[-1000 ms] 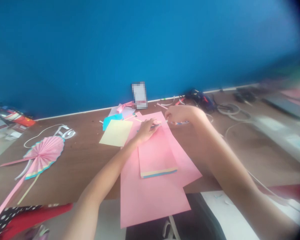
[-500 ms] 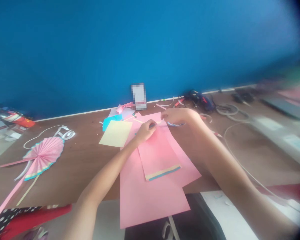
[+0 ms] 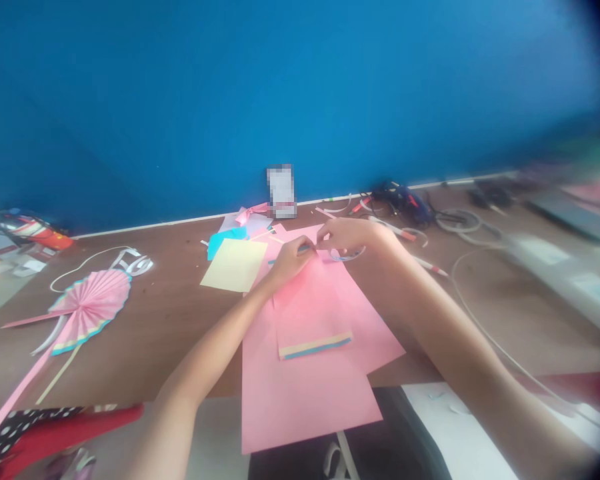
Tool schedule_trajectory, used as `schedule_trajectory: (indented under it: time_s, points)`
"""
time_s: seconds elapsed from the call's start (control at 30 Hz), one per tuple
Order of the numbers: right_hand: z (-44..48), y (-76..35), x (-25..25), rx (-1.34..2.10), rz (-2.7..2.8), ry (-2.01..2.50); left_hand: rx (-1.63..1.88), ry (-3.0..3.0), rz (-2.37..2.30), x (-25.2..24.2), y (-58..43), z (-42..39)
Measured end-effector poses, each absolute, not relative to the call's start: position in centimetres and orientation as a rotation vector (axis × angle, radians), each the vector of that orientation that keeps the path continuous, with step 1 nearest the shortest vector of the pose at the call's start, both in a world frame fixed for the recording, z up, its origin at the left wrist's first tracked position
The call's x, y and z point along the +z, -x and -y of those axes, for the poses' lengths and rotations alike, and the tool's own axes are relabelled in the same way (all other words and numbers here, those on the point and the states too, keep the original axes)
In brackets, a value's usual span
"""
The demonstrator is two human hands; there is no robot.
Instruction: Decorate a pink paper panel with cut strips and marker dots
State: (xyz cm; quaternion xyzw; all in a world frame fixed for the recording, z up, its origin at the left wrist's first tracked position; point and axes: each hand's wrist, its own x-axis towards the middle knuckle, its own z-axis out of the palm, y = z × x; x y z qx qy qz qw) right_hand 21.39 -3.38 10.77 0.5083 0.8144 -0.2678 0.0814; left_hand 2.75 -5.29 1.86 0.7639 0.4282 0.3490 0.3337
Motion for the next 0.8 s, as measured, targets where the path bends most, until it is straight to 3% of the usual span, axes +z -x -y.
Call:
schedule_trajectory:
  time_s: [0.8]
  points:
    - [3.50,-21.04,10.17,-0.795,-2.555,-1.457,0.901,-1.878,-1.073,1.80,-2.53,4.84]
